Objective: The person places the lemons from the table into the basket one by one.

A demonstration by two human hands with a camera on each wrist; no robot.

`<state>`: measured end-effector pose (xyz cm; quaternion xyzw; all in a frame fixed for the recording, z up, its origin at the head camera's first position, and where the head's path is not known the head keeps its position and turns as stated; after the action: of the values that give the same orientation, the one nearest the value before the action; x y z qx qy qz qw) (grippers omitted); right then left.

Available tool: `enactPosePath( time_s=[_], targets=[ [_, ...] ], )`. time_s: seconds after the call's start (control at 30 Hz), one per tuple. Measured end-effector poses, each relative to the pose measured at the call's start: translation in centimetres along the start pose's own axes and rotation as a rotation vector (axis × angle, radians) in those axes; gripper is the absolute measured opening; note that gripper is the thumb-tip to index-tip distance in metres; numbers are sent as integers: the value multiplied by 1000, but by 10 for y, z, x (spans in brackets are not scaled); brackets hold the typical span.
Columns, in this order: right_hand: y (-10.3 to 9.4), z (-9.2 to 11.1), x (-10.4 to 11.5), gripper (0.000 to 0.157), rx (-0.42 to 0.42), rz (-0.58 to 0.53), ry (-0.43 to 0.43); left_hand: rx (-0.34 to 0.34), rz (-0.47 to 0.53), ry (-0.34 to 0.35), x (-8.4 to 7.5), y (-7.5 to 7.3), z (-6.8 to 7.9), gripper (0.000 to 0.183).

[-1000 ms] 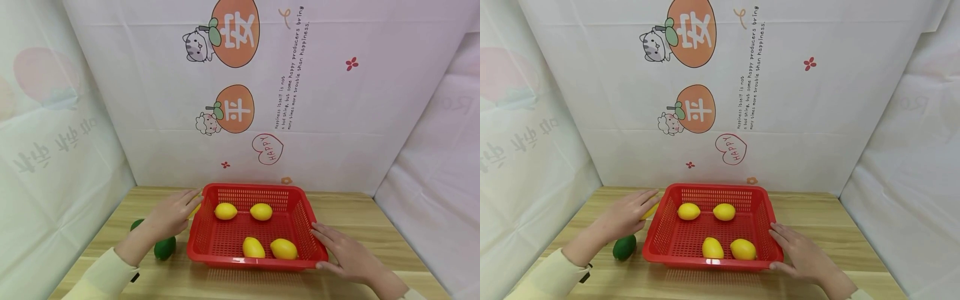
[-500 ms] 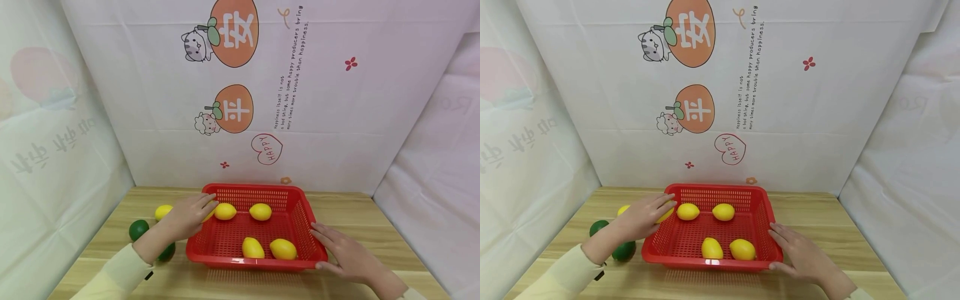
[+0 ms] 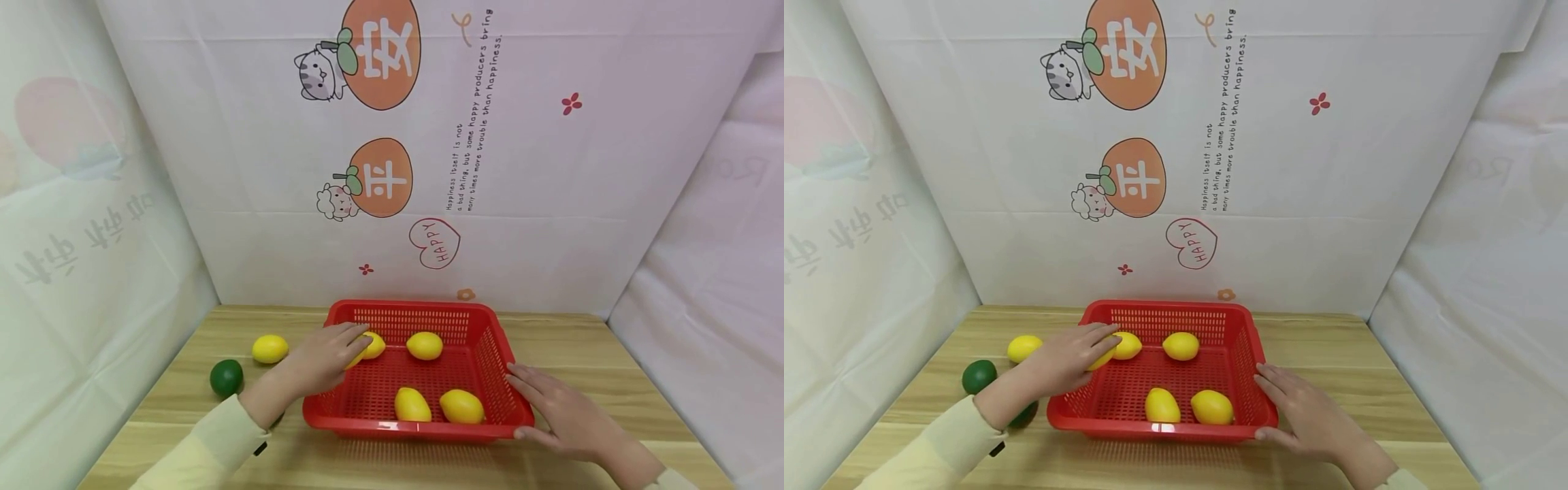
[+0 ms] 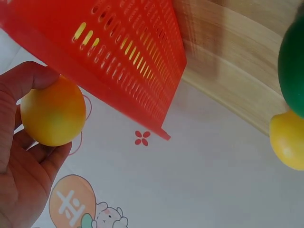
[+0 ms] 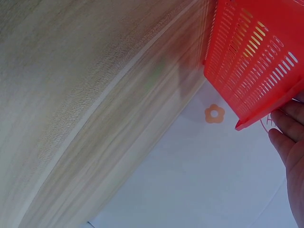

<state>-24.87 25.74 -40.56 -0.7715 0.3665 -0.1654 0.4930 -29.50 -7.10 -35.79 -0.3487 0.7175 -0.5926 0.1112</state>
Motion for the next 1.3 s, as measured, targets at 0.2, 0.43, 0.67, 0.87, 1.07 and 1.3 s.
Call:
enactPosePath(
  time_s=[0.2, 0.43, 0.67, 0.87, 1.07, 1.3],
  targets=[
    [0, 0, 1, 77, -14, 5, -17, 46, 8, -1, -3, 6, -7, 63],
    [-3, -1, 2, 77, -30, 11, -31, 52, -10, 33, -9, 13, -15, 64],
    [-3, -1, 2, 77, -28, 6, -23, 36, 14, 68, -16, 19, -23, 62],
    [-2, -1, 0, 77, -18, 2, -12, 54, 14, 76, -21, 24, -29, 60],
    [-2, -1, 1, 76, -19, -3, -13, 69, 18, 83, -25, 30, -33, 61],
    [-2, 0, 1, 76, -16, 1, -9, 87, 13, 92, -29, 38, -37, 62]
  ],
)
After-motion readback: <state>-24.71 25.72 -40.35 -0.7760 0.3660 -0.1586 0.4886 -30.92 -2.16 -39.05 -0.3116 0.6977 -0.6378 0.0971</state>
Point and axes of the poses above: each hand's wrist, its own z-axis away from the middle knuckle, its own y-axis out of the palm, x = y × z, the point moved 7 cm from there along -z, towards the middle knuckle, and after that the axes turned 4 degrees about -x, right-handed, at the moved point
